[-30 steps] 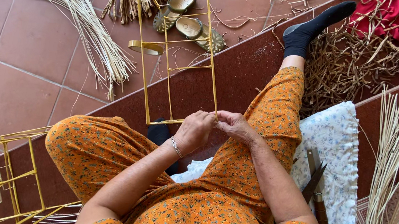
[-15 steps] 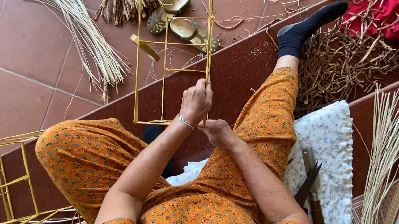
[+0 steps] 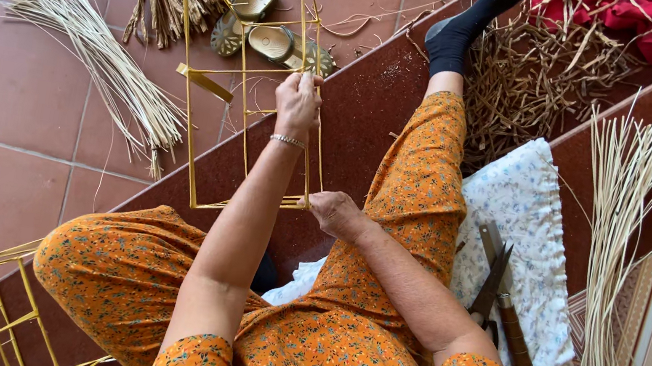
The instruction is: The person sits on the floor and wraps thin natural fibers around the edges of a yellow metal frame. They use scissors to cut the fibers and tuck the ends to secure them, repeating the process along multiple edges of the frame.
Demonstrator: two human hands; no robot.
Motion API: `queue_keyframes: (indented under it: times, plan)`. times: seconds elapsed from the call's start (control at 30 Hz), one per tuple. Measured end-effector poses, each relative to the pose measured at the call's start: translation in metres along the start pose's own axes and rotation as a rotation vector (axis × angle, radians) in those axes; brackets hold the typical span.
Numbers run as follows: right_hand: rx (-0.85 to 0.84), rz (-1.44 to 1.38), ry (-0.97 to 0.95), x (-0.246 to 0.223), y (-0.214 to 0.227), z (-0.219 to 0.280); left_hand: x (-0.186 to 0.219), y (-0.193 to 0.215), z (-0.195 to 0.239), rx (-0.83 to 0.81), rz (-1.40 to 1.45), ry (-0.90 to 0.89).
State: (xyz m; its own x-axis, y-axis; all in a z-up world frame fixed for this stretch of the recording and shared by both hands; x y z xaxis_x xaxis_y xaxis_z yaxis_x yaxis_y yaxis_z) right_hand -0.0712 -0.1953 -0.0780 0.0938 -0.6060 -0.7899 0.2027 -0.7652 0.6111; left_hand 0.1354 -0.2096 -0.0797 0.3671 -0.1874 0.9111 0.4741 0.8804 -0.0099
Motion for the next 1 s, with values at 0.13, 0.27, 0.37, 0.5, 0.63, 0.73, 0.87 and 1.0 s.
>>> queue_keyframes:
  times: [0.13,0.27,0.37,0.5,0.63,0.73,0.87,1.0]
  plan:
    - [-0.082,0.089,0.035,-0.003,-0.011,-0.004,0.0,-0.008,0.032,-0.094,-0.013,-0.167]
    - [-0.106,0.098,0.019,0.002,-0.02,-0.007,-0.012,-0.007,0.07,-0.168,-0.223,-0.156]
    - [-0.181,0.153,0.005,0.004,-0.029,-0.007,-0.027,-0.003,0.11,-0.252,-0.182,-0.042]
    - [-0.453,0.164,-0.194,0.009,-0.054,-0.005,-0.036,0.007,0.15,-0.323,-0.039,-0.017]
    - [-0.376,0.095,-0.115,-0.002,-0.048,-0.012,-0.033,0.025,0.158,-0.324,-0.217,-0.083]
    - [0.128,-0.172,0.144,-0.011,0.01,-0.011,-0.012,0.056,0.167,-0.303,-0.507,-0.196]
    - [0.407,-0.747,-0.378,0.039,0.054,-0.004,0.013,0.095,0.18,-0.219,-0.708,-0.15]
    - [0.619,-1.067,-0.273,0.038,0.089,-0.02,0.039,0.106,0.192,-0.22,-0.795,-0.218]
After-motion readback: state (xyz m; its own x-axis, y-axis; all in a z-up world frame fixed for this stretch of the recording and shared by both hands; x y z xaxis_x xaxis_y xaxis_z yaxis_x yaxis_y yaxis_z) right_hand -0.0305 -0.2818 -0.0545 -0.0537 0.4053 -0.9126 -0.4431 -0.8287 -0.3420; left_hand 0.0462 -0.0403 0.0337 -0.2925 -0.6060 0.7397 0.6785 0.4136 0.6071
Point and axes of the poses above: each hand's wrist, its own z-axis away from the middle knuckle, its own y-axis out of the back of the hand, x = y × z, the point moved 7 cm from there along -z, towards the middle knuckle, and after that the axes turned 8 degrees about -x, right-handed, at the moved point
